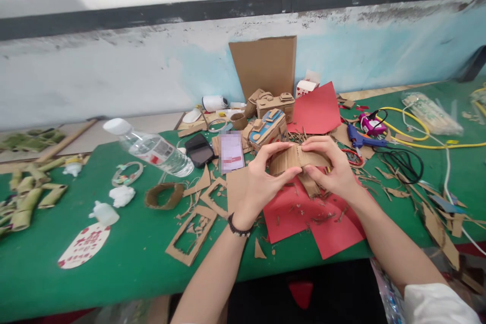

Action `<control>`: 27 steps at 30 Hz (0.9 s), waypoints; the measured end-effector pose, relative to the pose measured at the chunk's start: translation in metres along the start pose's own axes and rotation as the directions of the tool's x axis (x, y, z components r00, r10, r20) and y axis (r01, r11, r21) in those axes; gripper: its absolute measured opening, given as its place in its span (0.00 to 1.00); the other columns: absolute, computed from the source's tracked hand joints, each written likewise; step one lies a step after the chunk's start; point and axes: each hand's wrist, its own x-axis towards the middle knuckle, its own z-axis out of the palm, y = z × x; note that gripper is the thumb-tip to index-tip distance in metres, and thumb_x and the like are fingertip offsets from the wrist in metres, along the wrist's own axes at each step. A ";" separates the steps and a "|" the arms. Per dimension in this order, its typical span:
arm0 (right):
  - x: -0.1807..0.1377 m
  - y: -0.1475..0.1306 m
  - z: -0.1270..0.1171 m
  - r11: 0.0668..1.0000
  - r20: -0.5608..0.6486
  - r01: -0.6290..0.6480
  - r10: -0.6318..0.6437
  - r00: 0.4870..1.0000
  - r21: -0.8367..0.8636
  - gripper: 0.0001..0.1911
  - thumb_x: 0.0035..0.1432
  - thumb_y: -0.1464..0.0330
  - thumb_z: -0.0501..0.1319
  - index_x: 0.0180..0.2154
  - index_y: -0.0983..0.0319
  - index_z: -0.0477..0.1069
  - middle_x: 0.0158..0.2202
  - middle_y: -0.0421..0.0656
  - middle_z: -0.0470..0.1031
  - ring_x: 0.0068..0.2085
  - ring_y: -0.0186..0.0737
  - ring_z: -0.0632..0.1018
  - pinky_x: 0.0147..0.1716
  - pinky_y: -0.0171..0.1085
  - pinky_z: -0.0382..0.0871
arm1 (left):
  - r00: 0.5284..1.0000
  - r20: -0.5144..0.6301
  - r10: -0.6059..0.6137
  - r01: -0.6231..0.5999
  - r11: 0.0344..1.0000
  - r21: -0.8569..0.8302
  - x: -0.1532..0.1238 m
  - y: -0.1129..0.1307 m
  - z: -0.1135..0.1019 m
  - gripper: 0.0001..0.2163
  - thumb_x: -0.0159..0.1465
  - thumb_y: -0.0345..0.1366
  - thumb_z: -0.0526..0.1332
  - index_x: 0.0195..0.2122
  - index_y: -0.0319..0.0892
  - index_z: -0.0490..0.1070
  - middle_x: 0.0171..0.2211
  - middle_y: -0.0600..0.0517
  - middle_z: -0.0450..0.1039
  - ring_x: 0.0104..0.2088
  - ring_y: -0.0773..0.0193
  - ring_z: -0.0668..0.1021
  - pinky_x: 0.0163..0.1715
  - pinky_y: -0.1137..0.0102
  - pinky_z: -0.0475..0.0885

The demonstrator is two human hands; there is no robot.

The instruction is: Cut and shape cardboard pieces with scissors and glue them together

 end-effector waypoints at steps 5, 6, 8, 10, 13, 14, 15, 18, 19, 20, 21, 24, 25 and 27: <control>0.000 0.000 0.000 1.000 0.015 -0.005 0.005 1.000 -0.008 0.16 0.71 0.59 0.70 0.57 0.53 0.77 0.55 0.50 0.81 0.56 0.54 0.82 0.57 0.55 0.81 | 1.000 0.004 0.019 -0.019 1.000 0.006 0.001 0.001 -0.001 0.24 0.65 0.45 0.79 0.59 0.45 0.78 0.56 0.43 0.84 0.58 0.52 0.86 0.61 0.58 0.82; 0.000 0.000 0.000 1.000 0.017 -0.010 0.010 1.000 -0.011 0.16 0.71 0.59 0.70 0.57 0.53 0.77 0.55 0.50 0.81 0.56 0.54 0.82 0.57 0.56 0.81 | 1.000 0.004 0.021 -0.021 1.000 0.009 0.001 0.002 -0.001 0.24 0.65 0.45 0.79 0.59 0.45 0.78 0.56 0.43 0.84 0.58 0.52 0.86 0.61 0.58 0.83; 0.000 0.000 0.001 1.000 0.014 -0.023 0.024 1.000 -0.017 0.16 0.72 0.57 0.69 0.57 0.53 0.77 0.56 0.51 0.81 0.57 0.54 0.82 0.58 0.57 0.81 | 1.000 0.004 0.020 -0.021 1.000 0.021 0.002 0.003 0.000 0.24 0.67 0.47 0.78 0.59 0.45 0.77 0.57 0.43 0.84 0.58 0.52 0.86 0.60 0.58 0.83; -0.001 0.000 0.002 0.999 0.005 -0.025 0.025 1.000 -0.021 0.19 0.71 0.56 0.70 0.59 0.53 0.75 0.58 0.51 0.79 0.59 0.55 0.81 0.60 0.58 0.80 | 1.000 -0.006 0.017 -0.017 0.999 0.029 0.003 0.004 -0.001 0.23 0.69 0.46 0.76 0.60 0.46 0.76 0.58 0.43 0.83 0.59 0.52 0.85 0.61 0.58 0.82; -0.002 0.003 0.004 1.000 -0.020 -0.016 0.015 1.000 -0.024 0.25 0.70 0.55 0.71 0.64 0.51 0.72 0.62 0.52 0.76 0.64 0.57 0.78 0.64 0.59 0.78 | 1.000 -0.028 -0.010 0.011 0.999 0.032 0.004 0.005 -0.001 0.22 0.71 0.46 0.74 0.61 0.46 0.75 0.59 0.43 0.83 0.61 0.53 0.84 0.62 0.58 0.81; -0.003 0.005 0.004 0.999 -0.034 -0.021 0.020 0.999 -0.026 0.26 0.70 0.55 0.72 0.64 0.51 0.72 0.63 0.52 0.75 0.64 0.57 0.78 0.65 0.60 0.77 | 0.999 -0.038 -0.024 0.025 0.999 0.031 0.004 0.005 -0.001 0.21 0.71 0.46 0.74 0.61 0.46 0.75 0.59 0.43 0.82 0.61 0.53 0.84 0.62 0.58 0.80; -0.003 0.006 0.003 0.999 -0.049 -0.032 0.031 0.998 -0.029 0.26 0.70 0.55 0.72 0.64 0.50 0.72 0.63 0.52 0.74 0.65 0.57 0.78 0.65 0.60 0.77 | 0.998 -0.047 -0.035 0.036 0.999 0.027 0.004 0.005 -0.002 0.21 0.71 0.47 0.73 0.61 0.46 0.75 0.59 0.43 0.82 0.61 0.53 0.84 0.62 0.58 0.80; -0.004 0.010 0.002 0.996 -0.078 -0.078 0.075 0.994 -0.034 0.26 0.69 0.53 0.72 0.63 0.50 0.73 0.63 0.52 0.75 0.65 0.57 0.78 0.63 0.59 0.79 | 0.997 -0.068 -0.042 0.042 0.999 0.003 0.005 0.003 -0.002 0.21 0.71 0.47 0.73 0.61 0.47 0.75 0.60 0.43 0.82 0.62 0.52 0.84 0.61 0.58 0.80; -0.004 0.011 0.002 0.996 -0.080 -0.082 0.079 0.994 -0.032 0.25 0.69 0.52 0.72 0.63 0.50 0.73 0.62 0.52 0.75 0.64 0.57 0.78 0.63 0.59 0.79 | 0.997 -0.069 -0.039 0.039 0.999 -0.004 0.005 0.002 -0.002 0.21 0.71 0.47 0.73 0.61 0.48 0.75 0.60 0.43 0.82 0.63 0.52 0.83 0.61 0.58 0.80; -0.004 0.011 0.002 0.997 -0.081 -0.077 0.075 0.994 -0.029 0.24 0.69 0.52 0.72 0.62 0.50 0.74 0.61 0.51 0.76 0.63 0.57 0.79 0.62 0.59 0.79 | 0.997 -0.066 -0.037 0.036 0.999 -0.010 0.004 0.002 -0.003 0.21 0.71 0.47 0.73 0.61 0.48 0.75 0.60 0.43 0.82 0.63 0.52 0.83 0.61 0.59 0.80; -0.004 0.012 0.001 0.998 -0.081 -0.066 0.064 0.995 -0.024 0.23 0.70 0.53 0.72 0.61 0.50 0.74 0.60 0.51 0.77 0.62 0.57 0.79 0.62 0.59 0.80 | 0.998 -0.062 -0.035 0.034 0.999 -0.015 0.004 0.001 -0.003 0.21 0.71 0.47 0.74 0.61 0.48 0.76 0.60 0.43 0.82 0.63 0.52 0.83 0.61 0.59 0.80; -0.005 0.011 0.001 1.000 -0.074 -0.023 0.023 0.997 -0.003 0.19 0.71 0.57 0.71 0.60 0.49 0.76 0.58 0.50 0.78 0.60 0.56 0.81 0.61 0.59 0.80 | 0.999 -0.042 -0.028 0.027 0.999 -0.033 0.004 0.001 -0.004 0.21 0.70 0.47 0.74 0.61 0.48 0.76 0.61 0.43 0.82 0.63 0.52 0.83 0.62 0.59 0.79; -0.005 0.011 0.000 1.000 -0.070 -0.017 0.017 0.997 -0.001 0.18 0.71 0.57 0.71 0.60 0.49 0.77 0.58 0.49 0.78 0.60 0.56 0.81 0.61 0.59 0.80 | 0.999 -0.038 -0.027 0.025 0.999 -0.039 0.004 0.001 -0.004 0.22 0.70 0.46 0.75 0.62 0.48 0.76 0.61 0.43 0.82 0.63 0.52 0.83 0.62 0.59 0.79; -0.005 0.010 0.000 1.000 -0.059 -0.017 0.017 0.998 -0.008 0.17 0.72 0.58 0.71 0.59 0.49 0.78 0.58 0.50 0.78 0.60 0.55 0.81 0.60 0.59 0.81 | 0.999 -0.033 -0.026 0.025 0.999 -0.042 0.004 0.000 -0.004 0.22 0.70 0.46 0.75 0.62 0.48 0.77 0.62 0.43 0.82 0.64 0.52 0.83 0.62 0.59 0.80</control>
